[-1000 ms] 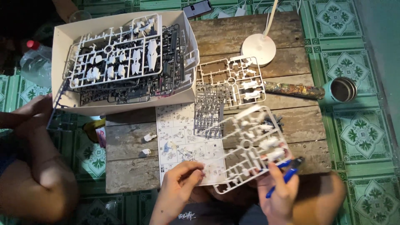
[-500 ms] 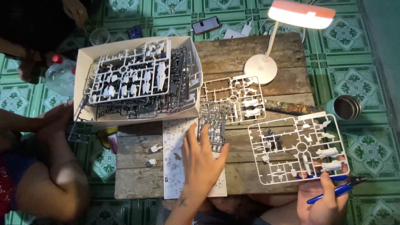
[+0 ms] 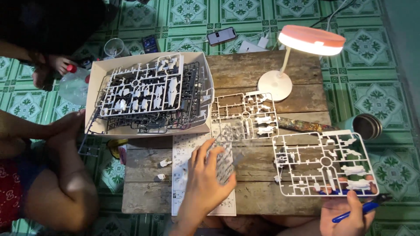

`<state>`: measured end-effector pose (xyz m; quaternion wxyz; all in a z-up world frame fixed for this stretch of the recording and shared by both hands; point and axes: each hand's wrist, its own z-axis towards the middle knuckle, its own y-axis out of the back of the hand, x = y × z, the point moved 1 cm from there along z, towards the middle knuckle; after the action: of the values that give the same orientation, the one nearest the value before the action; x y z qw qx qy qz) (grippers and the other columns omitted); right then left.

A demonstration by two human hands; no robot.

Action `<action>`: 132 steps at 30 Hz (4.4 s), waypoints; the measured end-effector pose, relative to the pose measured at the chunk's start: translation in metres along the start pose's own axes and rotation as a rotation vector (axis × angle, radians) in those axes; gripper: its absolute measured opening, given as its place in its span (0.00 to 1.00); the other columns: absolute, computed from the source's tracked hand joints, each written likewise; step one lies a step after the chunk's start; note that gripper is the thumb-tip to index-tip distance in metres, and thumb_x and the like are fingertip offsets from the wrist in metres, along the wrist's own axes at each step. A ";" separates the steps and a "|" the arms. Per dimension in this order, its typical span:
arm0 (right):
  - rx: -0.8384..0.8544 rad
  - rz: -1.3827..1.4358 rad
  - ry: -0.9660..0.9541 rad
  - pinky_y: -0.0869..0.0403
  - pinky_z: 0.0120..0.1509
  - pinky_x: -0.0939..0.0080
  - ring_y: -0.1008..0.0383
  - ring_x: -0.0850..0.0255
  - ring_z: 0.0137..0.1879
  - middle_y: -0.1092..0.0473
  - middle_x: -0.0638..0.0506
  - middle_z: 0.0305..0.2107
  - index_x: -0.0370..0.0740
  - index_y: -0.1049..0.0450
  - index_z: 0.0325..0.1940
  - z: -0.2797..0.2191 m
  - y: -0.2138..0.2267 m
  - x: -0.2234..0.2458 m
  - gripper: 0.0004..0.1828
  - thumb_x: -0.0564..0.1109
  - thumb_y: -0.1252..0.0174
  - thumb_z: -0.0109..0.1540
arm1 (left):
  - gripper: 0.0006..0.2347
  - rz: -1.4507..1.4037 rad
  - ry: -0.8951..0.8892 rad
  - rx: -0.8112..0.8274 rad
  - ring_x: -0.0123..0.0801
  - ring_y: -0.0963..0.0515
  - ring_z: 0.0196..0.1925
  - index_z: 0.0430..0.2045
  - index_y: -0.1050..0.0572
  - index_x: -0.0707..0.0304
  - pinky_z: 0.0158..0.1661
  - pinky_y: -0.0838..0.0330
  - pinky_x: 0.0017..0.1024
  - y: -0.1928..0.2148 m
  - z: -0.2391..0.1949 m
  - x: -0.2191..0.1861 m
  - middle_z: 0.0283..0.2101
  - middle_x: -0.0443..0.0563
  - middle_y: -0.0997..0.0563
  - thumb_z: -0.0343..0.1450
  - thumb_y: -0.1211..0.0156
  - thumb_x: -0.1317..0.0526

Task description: Cutting plastic model components from a sprue and assembling them following a manual.

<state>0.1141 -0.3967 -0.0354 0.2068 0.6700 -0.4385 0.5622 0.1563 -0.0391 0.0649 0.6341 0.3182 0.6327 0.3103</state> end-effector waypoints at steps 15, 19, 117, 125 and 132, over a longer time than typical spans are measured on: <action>0.257 0.105 0.088 0.13 0.59 0.56 0.21 0.57 0.72 0.27 0.45 0.78 0.62 0.36 0.94 -0.002 -0.031 0.021 0.47 0.39 0.44 0.69 | 0.18 0.077 0.498 0.433 0.38 0.47 0.89 0.53 0.16 0.41 0.84 0.57 0.56 0.142 -0.031 0.155 0.83 0.35 0.35 0.68 0.24 0.61; 0.402 -0.049 0.238 0.21 0.57 0.33 0.33 0.40 0.74 0.40 0.32 0.86 0.59 0.46 0.97 -0.005 -0.032 0.021 0.43 0.40 0.54 0.75 | 0.20 0.049 0.404 0.405 0.42 0.35 0.82 0.56 0.17 0.40 0.80 0.47 0.52 0.131 -0.021 0.180 0.76 0.44 0.28 0.68 0.27 0.62; 0.751 -0.344 0.168 0.23 0.61 0.68 0.21 0.64 0.57 0.23 0.43 0.59 0.34 0.30 0.80 -0.066 -0.163 0.043 0.33 0.32 0.39 0.68 | 0.29 -0.855 0.431 -0.153 0.32 0.07 0.49 0.73 0.25 0.57 0.41 0.12 0.30 0.119 -0.029 0.073 0.54 0.51 0.07 0.73 0.31 0.58; 0.689 -0.388 0.126 0.22 0.68 0.63 0.22 0.58 0.64 0.25 0.39 0.60 0.33 0.30 0.78 -0.035 -0.095 0.054 0.29 0.29 0.45 0.71 | 0.24 -1.193 0.513 0.091 0.41 0.07 0.51 0.68 0.21 0.65 0.55 0.06 0.40 0.075 -0.051 0.048 0.51 0.61 0.06 0.74 0.33 0.65; 0.667 -0.416 0.119 0.23 0.73 0.59 0.23 0.54 0.68 0.26 0.39 0.61 0.30 0.31 0.79 -0.022 -0.070 0.055 0.29 0.28 0.47 0.72 | 0.23 -1.251 0.480 0.165 0.48 0.06 0.51 0.66 0.22 0.66 0.54 0.04 0.45 0.065 -0.055 0.040 0.51 0.64 0.06 0.73 0.32 0.64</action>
<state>0.1579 -0.3622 0.0378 0.1124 0.7412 -0.0741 0.6577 0.1026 0.0325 0.0926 0.5100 -0.1386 0.8427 -0.1028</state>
